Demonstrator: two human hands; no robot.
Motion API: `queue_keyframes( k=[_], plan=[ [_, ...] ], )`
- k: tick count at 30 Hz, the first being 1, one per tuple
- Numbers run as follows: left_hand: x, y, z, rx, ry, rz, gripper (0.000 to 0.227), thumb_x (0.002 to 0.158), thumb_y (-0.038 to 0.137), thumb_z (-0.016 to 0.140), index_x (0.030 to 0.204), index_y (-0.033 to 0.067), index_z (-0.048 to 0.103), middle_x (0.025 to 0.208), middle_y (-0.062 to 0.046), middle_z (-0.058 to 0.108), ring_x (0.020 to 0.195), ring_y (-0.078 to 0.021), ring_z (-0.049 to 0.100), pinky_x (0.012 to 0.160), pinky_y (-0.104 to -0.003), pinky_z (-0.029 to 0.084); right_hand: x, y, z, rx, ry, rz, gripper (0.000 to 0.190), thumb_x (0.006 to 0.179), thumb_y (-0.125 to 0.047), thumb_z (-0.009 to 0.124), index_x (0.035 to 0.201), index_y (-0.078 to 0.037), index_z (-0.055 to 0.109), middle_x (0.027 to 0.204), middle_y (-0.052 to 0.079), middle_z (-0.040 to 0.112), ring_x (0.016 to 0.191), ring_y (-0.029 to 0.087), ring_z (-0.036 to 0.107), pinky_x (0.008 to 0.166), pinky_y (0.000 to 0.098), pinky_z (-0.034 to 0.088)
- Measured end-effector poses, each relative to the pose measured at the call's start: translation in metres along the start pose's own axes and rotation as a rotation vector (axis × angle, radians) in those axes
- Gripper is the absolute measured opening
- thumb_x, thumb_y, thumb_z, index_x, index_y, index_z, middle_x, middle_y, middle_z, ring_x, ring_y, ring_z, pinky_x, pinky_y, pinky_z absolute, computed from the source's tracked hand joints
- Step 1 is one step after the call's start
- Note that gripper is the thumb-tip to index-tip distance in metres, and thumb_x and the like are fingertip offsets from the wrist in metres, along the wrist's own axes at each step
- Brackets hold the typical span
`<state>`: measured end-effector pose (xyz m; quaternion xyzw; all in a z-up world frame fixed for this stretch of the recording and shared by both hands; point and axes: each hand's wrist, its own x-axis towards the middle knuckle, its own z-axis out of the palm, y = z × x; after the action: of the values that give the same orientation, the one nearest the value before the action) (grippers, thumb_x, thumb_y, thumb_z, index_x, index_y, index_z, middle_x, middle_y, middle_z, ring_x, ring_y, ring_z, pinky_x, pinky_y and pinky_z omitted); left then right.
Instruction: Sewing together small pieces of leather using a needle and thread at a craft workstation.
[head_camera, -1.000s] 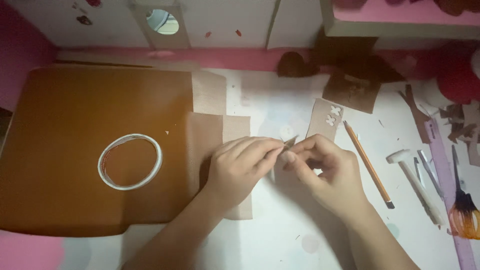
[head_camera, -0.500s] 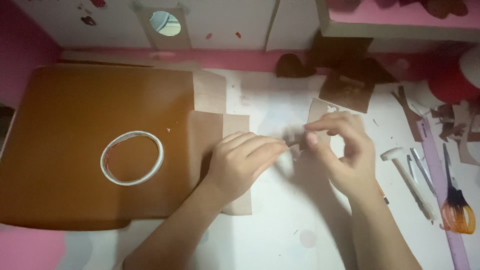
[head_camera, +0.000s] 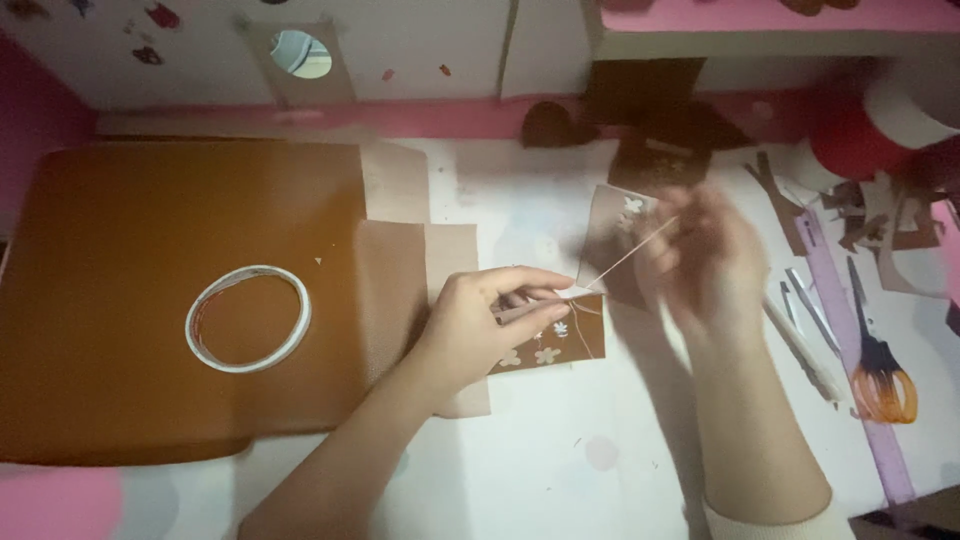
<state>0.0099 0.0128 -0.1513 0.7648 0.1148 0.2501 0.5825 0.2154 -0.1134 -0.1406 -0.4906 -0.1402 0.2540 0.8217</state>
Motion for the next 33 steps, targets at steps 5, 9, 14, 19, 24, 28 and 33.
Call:
queue_keyframes(
  k=[5,9,14,19,24,28,33],
  plan=[
    [0.011,0.044,-0.005,0.218,-0.112,-0.581,0.023,0.085,0.025,0.075,0.107,0.0214,0.081,0.08,-0.003,0.08,0.048,-0.0066,0.061,0.037,-0.016,0.044,0.027,-0.018,-0.059,0.071,0.089,-0.259,0.007,0.106,-0.017,0.056,0.103,-0.016,0.049,0.082,-0.005,0.046,0.065,0.003,0.043,0.051,0.0169,0.033],
    [0.009,0.04,-0.008,0.194,-0.148,-0.539,0.019,0.085,0.023,0.077,0.102,0.0167,0.083,0.065,-0.002,0.07,0.046,-0.0069,0.051,0.042,-0.02,0.039,0.051,-0.023,-0.108,-0.363,0.315,-0.566,0.003,0.117,-0.02,0.051,0.115,-0.019,0.05,0.082,-0.004,0.049,0.069,0.007,0.048,0.056,0.0228,0.036],
    [0.009,0.04,-0.007,0.182,-0.204,-0.517,0.021,0.085,0.022,0.073,0.103,0.0157,0.082,0.097,-0.002,0.082,0.076,-0.0095,0.074,0.066,-0.021,0.06,0.064,-0.028,-0.15,-0.573,0.376,-0.747,0.006,0.118,-0.016,0.041,0.123,-0.013,0.043,0.11,0.007,0.066,0.085,0.016,0.068,0.061,0.0252,0.045],
    [0.007,0.036,-0.007,0.215,-0.241,-0.427,0.019,0.084,0.023,0.075,0.099,0.0145,0.084,0.086,0.001,0.081,0.055,-0.0055,0.053,0.055,-0.02,0.047,0.065,-0.033,-0.17,-0.713,0.449,-0.835,0.013,0.123,-0.025,0.041,0.124,-0.012,0.04,0.094,0.006,0.056,0.066,0.012,0.048,0.054,0.0264,0.041],
    [0.007,0.034,-0.016,0.173,-0.198,-0.444,0.021,0.084,0.019,0.075,0.103,0.0126,0.083,0.085,0.0,0.08,0.056,-0.0042,0.059,0.05,-0.019,0.048,0.09,-0.031,-0.226,-0.712,0.607,-0.958,0.013,0.119,-0.023,0.047,0.117,-0.011,0.051,0.09,0.006,0.061,0.073,0.013,0.062,0.059,0.0267,0.052],
    [0.01,0.03,-0.018,0.222,-0.192,-0.393,0.02,0.083,0.018,0.074,0.101,0.0128,0.081,0.096,-0.004,0.082,0.074,-0.0106,0.076,0.062,-0.021,0.062,0.076,-0.036,-0.226,-0.914,0.634,-1.114,0.037,0.117,-0.031,0.039,0.108,-0.001,0.059,0.096,0.016,0.065,0.091,0.025,0.079,0.072,0.0357,0.066],
    [0.007,0.033,-0.024,0.083,-0.178,-0.411,0.02,0.081,0.017,0.076,0.098,0.0083,0.083,0.084,-0.001,0.079,0.062,-0.005,0.061,0.056,-0.019,0.05,0.1,-0.035,-0.274,-0.709,0.848,-0.933,0.023,0.104,-0.02,0.048,0.089,-0.008,0.06,0.086,0.005,0.071,0.074,0.013,0.064,0.067,0.0291,0.054]
  ],
)
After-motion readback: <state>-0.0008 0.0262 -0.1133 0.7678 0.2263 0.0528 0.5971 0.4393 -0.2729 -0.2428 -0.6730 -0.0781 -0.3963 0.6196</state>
